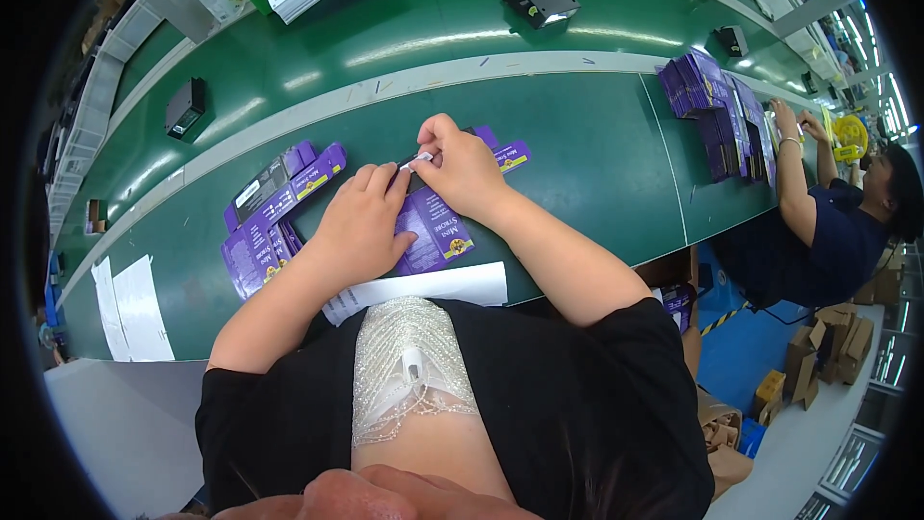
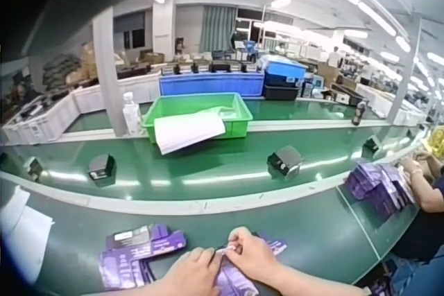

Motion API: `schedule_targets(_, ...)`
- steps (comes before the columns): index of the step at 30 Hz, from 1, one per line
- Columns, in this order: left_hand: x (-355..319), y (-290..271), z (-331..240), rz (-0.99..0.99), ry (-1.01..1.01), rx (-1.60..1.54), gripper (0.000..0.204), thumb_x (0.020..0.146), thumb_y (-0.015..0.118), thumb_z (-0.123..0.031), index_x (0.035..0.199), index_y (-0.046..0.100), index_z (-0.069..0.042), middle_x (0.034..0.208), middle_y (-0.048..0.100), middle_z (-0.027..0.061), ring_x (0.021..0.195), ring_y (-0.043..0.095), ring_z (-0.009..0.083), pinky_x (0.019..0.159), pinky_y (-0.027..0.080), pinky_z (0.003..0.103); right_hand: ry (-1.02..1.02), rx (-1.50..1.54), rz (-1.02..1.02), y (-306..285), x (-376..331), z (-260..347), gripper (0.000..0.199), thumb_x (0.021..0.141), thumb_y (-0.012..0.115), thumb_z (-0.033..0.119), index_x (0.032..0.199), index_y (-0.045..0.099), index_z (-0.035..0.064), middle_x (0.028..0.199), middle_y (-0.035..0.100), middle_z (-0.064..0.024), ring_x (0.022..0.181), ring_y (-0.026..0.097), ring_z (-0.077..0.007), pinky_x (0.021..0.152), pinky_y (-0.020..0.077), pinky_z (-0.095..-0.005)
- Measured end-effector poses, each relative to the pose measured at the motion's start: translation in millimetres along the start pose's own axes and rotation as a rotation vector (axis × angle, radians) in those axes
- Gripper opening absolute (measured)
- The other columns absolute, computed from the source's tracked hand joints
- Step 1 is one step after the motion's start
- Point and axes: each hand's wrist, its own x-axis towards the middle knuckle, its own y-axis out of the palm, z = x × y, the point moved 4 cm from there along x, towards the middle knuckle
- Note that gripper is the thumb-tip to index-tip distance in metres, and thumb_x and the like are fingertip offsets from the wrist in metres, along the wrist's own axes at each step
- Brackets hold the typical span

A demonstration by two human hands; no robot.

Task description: Applying labels to product boxes and placing them into bags on an assembly line.

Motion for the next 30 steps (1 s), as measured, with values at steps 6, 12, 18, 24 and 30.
schedule_targets(6,-2,3,1,-0.142,0.085,0.087,0.063,0.079,0.072,-0.030,0.125,0.053,0.009,0.117,0.054,0.0204,0.102,0.052,0.0312,0.092,0.045,0.037,-0.192,-0.199,-0.182,-15,-3,3,0.029,0.080,0.070,-0.002,0.102,0.053,0.0042,0.079,0.061,-0.0031,0.065,0.053,-0.0091,0.059,0.0445,-0.0230)
schedule_targets(12,2,-3,-2,-0.085,0.053,0.087,0.063,0.079,0.071,-0.030,0.125,0.053,0.010,0.119,0.055,0.0215,0.104,0.053,0.0318,0.093,0.044,0.037,0.014,0.116,0.010,-22,9,-8,0.029,0.080,0.070,-0.004,0.102,0.052,0.0049,0.080,0.061,-0.0025,0.065,0.052,-0.0082,0.059,0.0438,-0.0222)
schedule_targets(18,4,-4,-5,-0.132,0.084,0.084,0.062,0.078,0.072,-0.030,0.122,0.054,0.010,0.116,0.055,0.0214,0.102,0.053,0.0318,0.094,0.044,0.037,0.008,0.305,0.045,-25,8,-6,0.028,0.080,0.068,-0.006,0.100,0.052,0.0057,0.080,0.061,-0.0025,0.070,0.052,-0.0081,0.064,0.0440,-0.0220)
schedule_targets(24,7,-4,-7,-0.140,0.087,0.098,0.061,0.078,0.071,-0.032,0.120,0.055,0.009,0.112,0.056,0.0209,0.100,0.053,0.0313,0.092,0.044,0.037,-0.121,0.130,0.023,-26,12,-9,0.028,0.078,0.068,-0.005,0.099,0.052,0.0060,0.079,0.059,-0.0027,0.073,0.053,-0.0105,0.068,0.0448,-0.0241)
schedule_targets(30,12,0,-7,-0.071,0.071,0.110,0.063,0.078,0.071,-0.033,0.122,0.055,0.010,0.109,0.056,0.0205,0.098,0.053,0.0308,0.089,0.043,0.037,-0.150,-0.065,-0.023,-23,16,-18,0.027,0.077,0.067,-0.003,0.097,0.052,0.0062,0.079,0.058,-0.0034,0.074,0.053,-0.0148,0.070,0.0455,-0.0273)
